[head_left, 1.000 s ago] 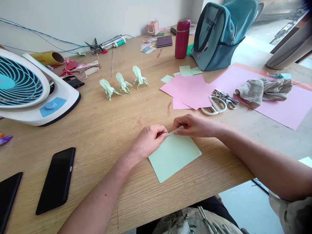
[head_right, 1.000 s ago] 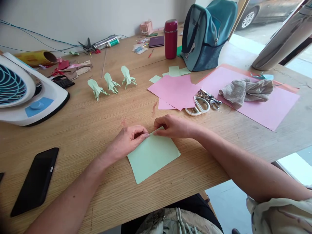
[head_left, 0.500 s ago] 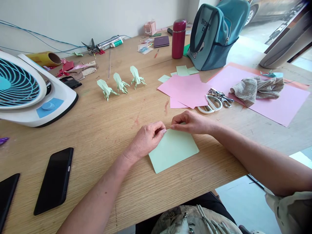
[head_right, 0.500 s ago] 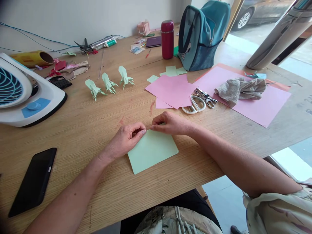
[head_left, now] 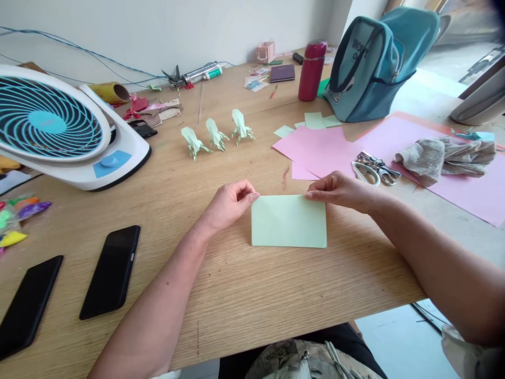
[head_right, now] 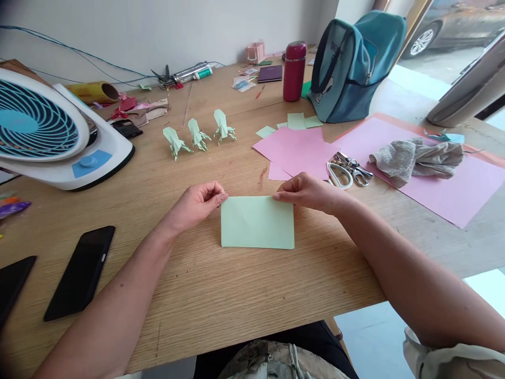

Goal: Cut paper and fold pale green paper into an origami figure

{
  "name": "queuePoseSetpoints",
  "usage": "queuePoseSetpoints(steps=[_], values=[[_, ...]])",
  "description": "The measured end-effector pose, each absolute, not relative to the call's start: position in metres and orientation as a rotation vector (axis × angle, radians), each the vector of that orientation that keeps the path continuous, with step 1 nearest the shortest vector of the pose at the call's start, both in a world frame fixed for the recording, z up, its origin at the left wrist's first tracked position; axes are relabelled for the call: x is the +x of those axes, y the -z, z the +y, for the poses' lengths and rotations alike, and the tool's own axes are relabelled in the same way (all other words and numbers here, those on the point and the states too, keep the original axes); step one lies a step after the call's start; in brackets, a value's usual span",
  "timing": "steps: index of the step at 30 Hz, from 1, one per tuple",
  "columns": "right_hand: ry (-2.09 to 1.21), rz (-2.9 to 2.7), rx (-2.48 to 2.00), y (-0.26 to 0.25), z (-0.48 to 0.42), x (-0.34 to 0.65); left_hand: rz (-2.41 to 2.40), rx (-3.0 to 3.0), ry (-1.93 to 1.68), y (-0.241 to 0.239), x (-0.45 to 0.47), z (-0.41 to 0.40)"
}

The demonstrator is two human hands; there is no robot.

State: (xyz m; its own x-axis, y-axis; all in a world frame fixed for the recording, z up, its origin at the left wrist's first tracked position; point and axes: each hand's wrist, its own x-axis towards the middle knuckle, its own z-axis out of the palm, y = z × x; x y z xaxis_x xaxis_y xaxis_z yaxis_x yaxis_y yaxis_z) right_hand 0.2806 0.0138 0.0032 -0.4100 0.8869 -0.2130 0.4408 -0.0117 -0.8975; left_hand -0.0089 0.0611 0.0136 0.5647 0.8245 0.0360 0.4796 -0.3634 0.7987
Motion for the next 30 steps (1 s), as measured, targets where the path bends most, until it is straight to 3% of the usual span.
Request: queuePoseSetpoints(steps=[20,27,30], values=[[-1.173,-1.349,-1.362,0.005,0.011,0.271,1.032,1.235,-0.752,-0.017,-0.011,0.063],[-1.459,-1.884,-1.302,-0.006,0.005,0.262,0.979,1.18,-1.001,-0.025,-0.008,0.057],[-1.445,-1.81,-1.174,-0.01,0.001,0.253,0.906,1.295,-0.957,-0.029,-0.001,0.049]])
